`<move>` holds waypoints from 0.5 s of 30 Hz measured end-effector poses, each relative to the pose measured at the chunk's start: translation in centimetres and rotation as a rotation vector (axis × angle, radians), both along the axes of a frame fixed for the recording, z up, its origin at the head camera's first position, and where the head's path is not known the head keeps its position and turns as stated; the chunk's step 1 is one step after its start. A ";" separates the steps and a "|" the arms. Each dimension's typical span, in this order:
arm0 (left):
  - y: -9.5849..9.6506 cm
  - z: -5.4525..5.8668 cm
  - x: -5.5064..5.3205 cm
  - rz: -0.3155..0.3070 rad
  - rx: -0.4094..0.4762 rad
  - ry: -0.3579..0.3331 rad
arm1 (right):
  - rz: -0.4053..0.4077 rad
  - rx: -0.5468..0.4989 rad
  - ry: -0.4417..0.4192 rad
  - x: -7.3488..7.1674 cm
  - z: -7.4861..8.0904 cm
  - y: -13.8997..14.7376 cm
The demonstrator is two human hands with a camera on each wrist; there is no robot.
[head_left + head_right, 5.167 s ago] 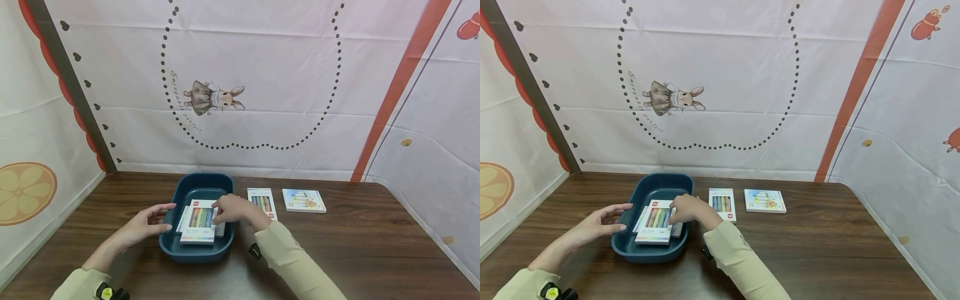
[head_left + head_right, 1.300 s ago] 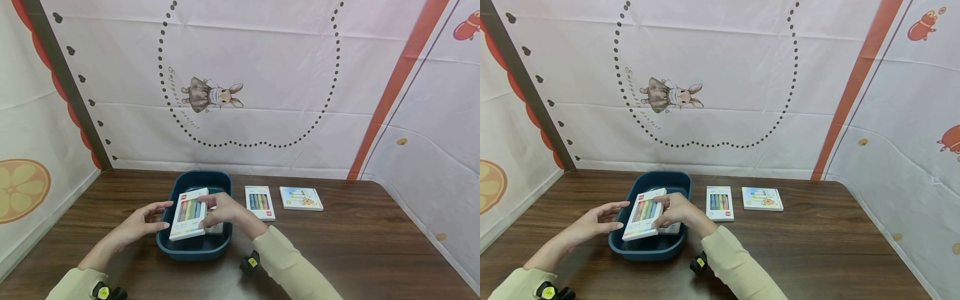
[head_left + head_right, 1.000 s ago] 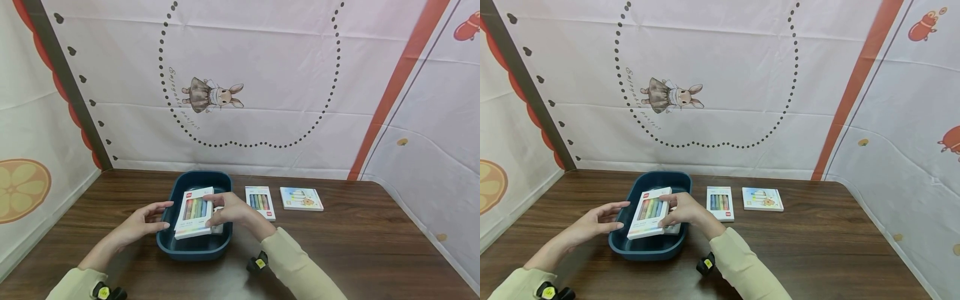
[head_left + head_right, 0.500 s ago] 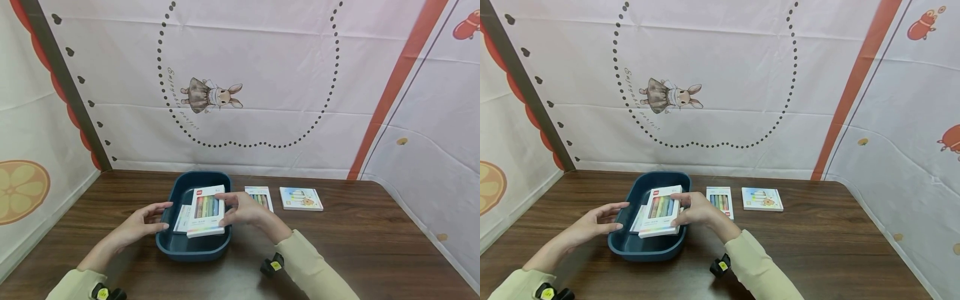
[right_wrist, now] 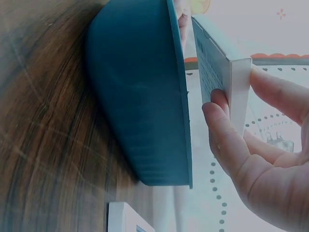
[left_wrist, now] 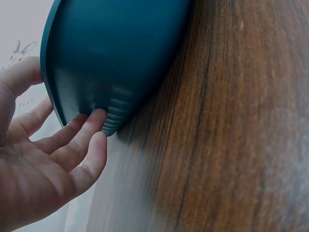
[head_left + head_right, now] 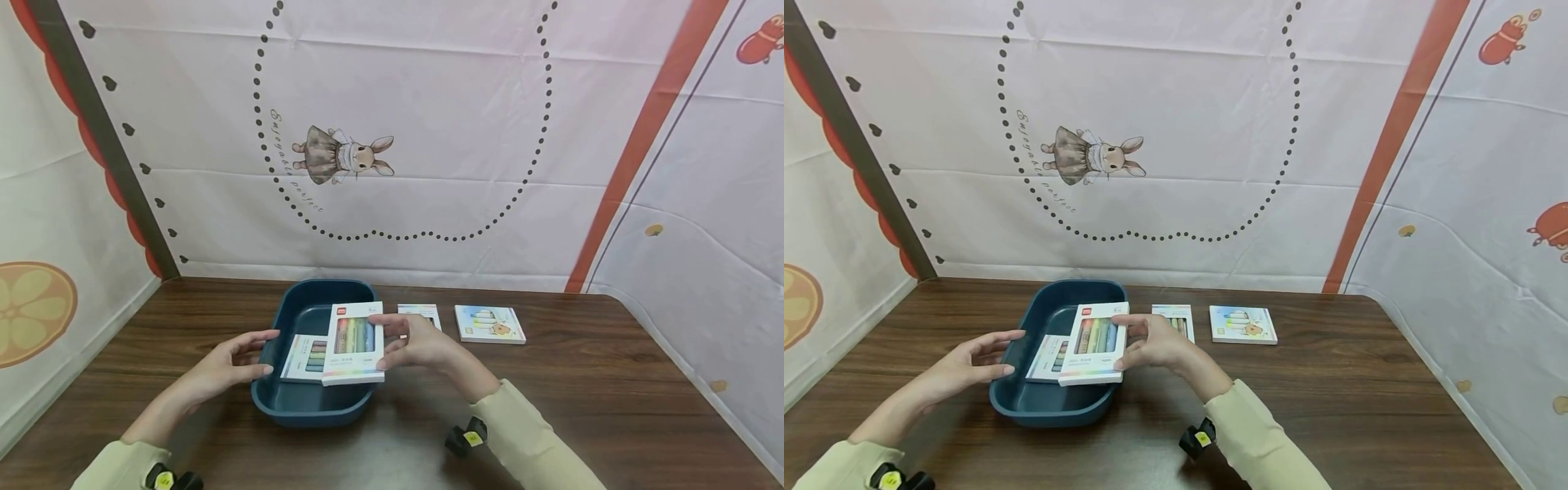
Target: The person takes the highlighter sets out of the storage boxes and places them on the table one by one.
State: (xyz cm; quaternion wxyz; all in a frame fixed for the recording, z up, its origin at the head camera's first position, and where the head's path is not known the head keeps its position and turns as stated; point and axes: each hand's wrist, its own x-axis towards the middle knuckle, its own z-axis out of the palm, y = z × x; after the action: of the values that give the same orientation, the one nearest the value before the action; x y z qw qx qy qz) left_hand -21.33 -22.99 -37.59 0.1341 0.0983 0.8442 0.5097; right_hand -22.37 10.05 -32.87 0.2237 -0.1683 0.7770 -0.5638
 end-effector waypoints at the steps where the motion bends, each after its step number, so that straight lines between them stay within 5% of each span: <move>1: 0.0 0.0 0.0 0.000 -0.002 -0.001 | -0.006 0.000 -0.004 0.0 0.0 0.2; 15: 0.0 0.0 0.0 0.002 -0.006 0.002 | -0.030 -0.030 -0.011 0.5 0.3 2.4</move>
State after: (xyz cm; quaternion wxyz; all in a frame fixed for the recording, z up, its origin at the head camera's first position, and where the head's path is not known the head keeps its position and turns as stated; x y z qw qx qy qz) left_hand -21.30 -23.02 -37.55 0.1334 0.0976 0.8458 0.5073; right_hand -21.85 12.48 -32.53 0.2171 -0.1566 0.7697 -0.5796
